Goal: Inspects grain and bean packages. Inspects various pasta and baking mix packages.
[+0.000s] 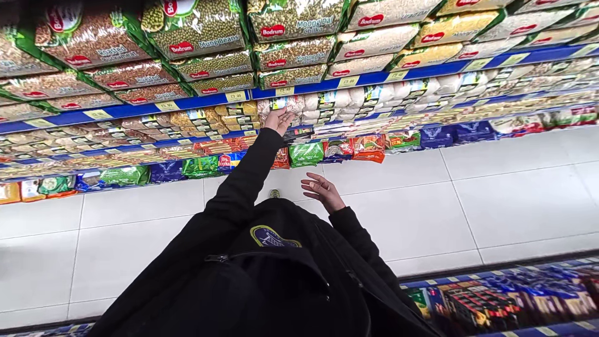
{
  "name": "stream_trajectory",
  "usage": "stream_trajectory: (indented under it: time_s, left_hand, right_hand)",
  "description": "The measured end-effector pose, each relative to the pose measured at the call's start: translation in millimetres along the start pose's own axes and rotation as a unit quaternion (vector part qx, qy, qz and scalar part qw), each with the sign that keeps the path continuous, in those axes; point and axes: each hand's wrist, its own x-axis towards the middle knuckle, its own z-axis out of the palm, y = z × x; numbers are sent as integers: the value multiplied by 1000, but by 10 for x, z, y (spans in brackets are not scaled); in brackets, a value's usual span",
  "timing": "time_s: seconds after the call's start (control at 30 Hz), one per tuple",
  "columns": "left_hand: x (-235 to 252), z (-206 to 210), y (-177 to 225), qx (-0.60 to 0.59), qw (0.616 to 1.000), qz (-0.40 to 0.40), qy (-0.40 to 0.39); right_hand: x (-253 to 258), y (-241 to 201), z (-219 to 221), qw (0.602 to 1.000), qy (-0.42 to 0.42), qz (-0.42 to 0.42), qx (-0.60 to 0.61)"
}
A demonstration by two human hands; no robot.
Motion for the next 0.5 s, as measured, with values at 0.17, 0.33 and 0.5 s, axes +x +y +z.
stream_trajectory:
  time_s: [0.17, 0.33, 0.5]
  left_hand:
    - [-165, -270, -15, 57, 998, -16, -26]
    - [-782, -906, 25, 212, 968, 51, -122]
    - [-1458, -1490, -120, 234, 963, 104, -81]
  right_hand:
    - [-36, -84, -11, 1000, -4, -21, 4]
    - [-106, -278, 50, 996, 26, -82, -6]
    - [-205, -465, 173, 990, 26, -135, -19]
